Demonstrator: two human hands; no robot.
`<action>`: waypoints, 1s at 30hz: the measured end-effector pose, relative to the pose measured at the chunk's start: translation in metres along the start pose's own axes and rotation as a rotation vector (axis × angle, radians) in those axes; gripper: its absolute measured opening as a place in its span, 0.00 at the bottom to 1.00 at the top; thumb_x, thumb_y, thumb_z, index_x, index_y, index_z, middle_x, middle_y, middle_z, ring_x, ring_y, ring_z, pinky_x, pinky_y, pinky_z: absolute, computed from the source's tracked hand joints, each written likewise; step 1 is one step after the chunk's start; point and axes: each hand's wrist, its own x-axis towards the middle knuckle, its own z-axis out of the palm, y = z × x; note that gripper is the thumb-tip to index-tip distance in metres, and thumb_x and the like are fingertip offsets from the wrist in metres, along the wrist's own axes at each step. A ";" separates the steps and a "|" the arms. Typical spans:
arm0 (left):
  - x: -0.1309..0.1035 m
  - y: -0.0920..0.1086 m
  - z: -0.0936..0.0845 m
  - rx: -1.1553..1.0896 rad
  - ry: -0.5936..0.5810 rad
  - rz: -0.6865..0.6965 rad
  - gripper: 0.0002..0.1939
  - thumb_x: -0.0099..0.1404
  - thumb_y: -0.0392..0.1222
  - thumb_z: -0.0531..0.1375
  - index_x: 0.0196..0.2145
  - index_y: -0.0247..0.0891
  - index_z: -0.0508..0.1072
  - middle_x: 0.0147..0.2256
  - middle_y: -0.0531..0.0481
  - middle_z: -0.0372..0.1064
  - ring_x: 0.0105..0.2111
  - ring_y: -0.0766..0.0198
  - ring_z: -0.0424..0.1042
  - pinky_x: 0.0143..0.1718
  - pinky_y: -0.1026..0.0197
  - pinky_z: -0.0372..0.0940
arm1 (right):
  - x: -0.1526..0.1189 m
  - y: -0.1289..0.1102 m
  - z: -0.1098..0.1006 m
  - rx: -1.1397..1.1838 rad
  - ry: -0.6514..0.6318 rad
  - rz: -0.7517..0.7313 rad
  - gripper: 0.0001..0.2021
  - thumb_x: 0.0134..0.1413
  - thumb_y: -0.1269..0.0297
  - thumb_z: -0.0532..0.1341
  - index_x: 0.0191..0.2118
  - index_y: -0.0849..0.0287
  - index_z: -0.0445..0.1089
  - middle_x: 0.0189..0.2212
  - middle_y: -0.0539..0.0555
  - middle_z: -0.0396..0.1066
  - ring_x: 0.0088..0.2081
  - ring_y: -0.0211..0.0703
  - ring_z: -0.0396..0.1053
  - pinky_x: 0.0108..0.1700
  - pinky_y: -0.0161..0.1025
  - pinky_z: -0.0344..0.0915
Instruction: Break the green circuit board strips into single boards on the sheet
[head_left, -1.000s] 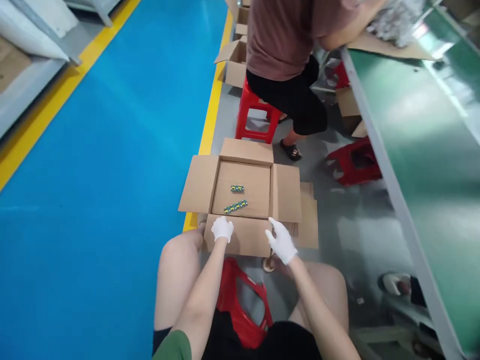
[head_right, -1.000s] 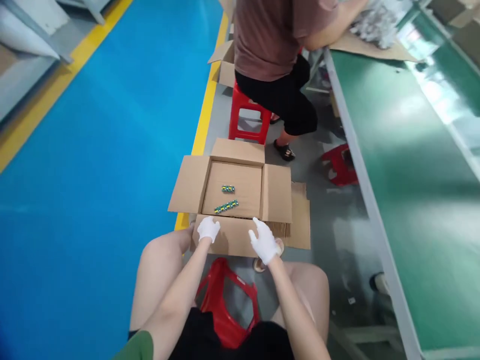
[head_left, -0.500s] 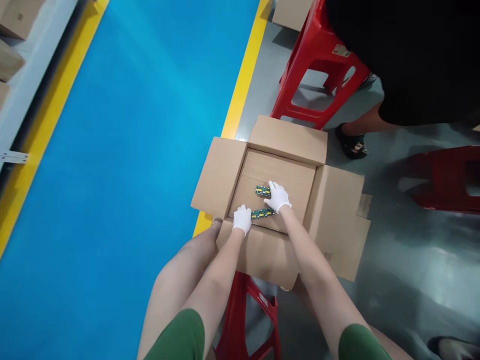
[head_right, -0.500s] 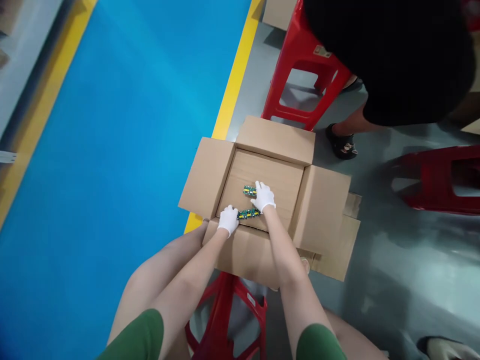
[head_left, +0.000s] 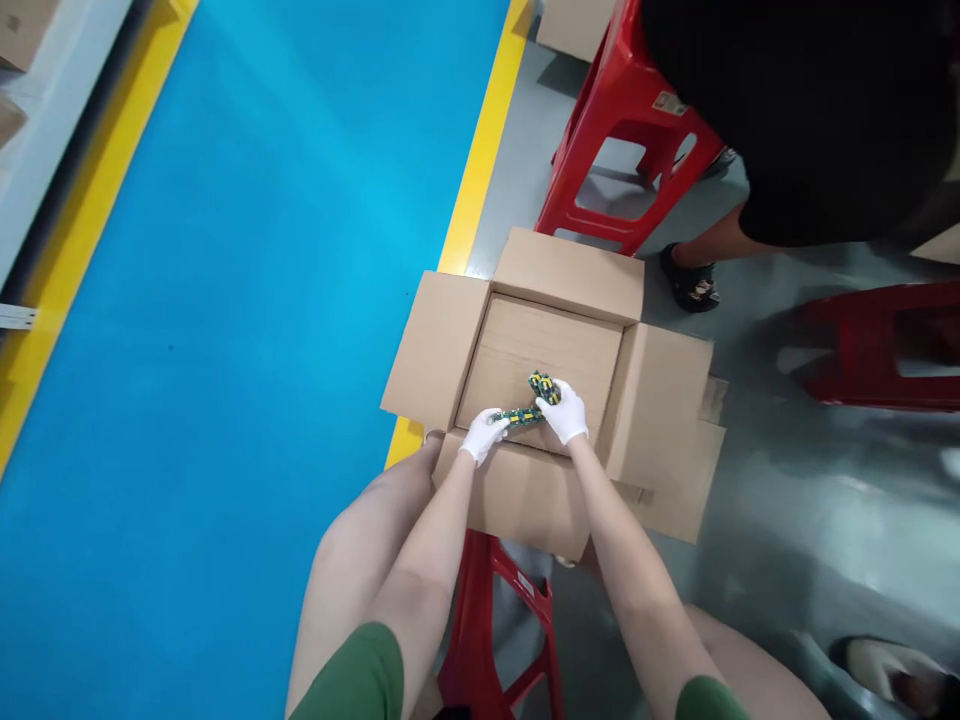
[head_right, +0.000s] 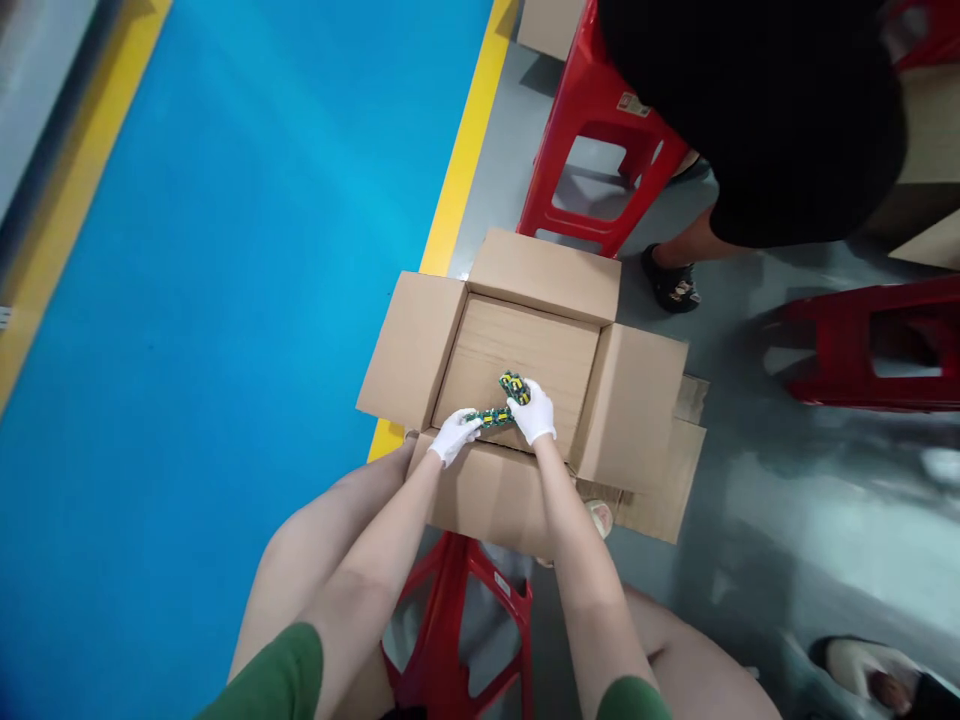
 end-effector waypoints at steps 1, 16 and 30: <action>-0.004 0.007 0.002 -0.053 -0.006 0.014 0.16 0.69 0.46 0.59 0.50 0.34 0.69 0.45 0.45 0.70 0.40 0.61 0.72 0.40 0.54 0.72 | -0.019 0.003 -0.012 0.048 0.042 0.000 0.25 0.49 0.64 0.66 0.55 0.59 0.67 0.47 0.57 0.76 0.48 0.47 0.74 0.53 0.43 0.70; -0.401 0.143 -0.045 -0.260 -0.100 0.705 0.14 0.66 0.41 0.60 0.49 0.41 0.71 0.49 0.45 0.73 0.50 0.58 0.72 0.56 0.55 0.66 | -0.431 -0.057 -0.201 -0.020 0.776 -0.867 0.23 0.53 0.73 0.63 0.56 0.57 0.67 0.53 0.62 0.71 0.54 0.55 0.70 0.50 0.53 0.74; -0.584 0.092 -0.049 -0.269 -0.415 1.098 0.19 0.66 0.26 0.56 0.50 0.44 0.71 0.47 0.49 0.75 0.50 0.62 0.72 0.53 0.60 0.69 | -0.604 -0.076 -0.196 0.082 1.170 -1.204 0.04 0.60 0.62 0.58 0.38 0.51 0.70 0.52 0.51 0.68 0.48 0.42 0.69 0.41 0.40 0.73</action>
